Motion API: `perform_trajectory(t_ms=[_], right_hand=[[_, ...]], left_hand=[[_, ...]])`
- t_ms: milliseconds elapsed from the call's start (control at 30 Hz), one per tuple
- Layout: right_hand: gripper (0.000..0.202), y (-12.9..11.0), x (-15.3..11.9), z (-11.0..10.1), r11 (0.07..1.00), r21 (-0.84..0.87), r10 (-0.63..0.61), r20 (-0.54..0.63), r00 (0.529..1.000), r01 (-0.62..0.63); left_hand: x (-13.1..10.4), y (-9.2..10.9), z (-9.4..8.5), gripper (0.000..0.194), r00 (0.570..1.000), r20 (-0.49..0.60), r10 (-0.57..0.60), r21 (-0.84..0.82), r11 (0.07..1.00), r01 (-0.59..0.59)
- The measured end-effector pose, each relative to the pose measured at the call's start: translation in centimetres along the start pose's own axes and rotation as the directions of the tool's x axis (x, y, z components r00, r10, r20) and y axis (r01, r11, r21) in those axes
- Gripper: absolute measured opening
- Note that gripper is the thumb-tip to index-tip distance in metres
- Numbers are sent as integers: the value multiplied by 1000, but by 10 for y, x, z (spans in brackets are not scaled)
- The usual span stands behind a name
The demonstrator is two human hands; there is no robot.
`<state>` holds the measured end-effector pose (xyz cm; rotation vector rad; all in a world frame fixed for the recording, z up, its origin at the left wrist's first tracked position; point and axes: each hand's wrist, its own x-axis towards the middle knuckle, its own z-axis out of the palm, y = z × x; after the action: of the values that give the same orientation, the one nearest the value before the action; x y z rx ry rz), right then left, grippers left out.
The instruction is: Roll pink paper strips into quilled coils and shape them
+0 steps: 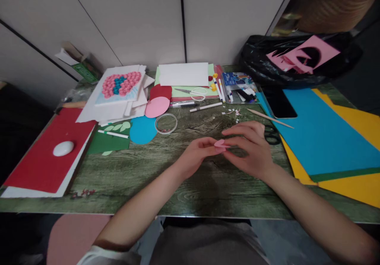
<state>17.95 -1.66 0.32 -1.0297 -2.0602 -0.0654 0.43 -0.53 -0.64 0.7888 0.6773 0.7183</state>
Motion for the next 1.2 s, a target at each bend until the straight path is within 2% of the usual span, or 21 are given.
perform_trajectory(t_ms=[233,500,700,867,1067,1200], right_hand=[[16,0,0,0,1000,20,-5,-4,1000,5],[20,1,-3,2,1000,-16,-20,21,1000,20],[20,0,-2,0,1000,-4,-19,28,999,19],[15,-1,-1,0,1000,19,-10,-1,1000,10],[14,-2,0,0,999,25,45,64,997,-46],[18,-1,0,0,999,38,34,61,998,-37]], left_hand=[[0,-2,-2,13,1000,20,-5,35,999,4],[1,-4,-2,15,999,-35,14,54,998,-12],[1,-4,-1,18,1000,5,10,53,999,-11],[-1,-2,-1,12,1000,28,1,25,1000,-2],[0,-1,0,12,1000,9,0,8,1000,0],[1,-2,-1,12,1000,-4,-5,14,1000,5]])
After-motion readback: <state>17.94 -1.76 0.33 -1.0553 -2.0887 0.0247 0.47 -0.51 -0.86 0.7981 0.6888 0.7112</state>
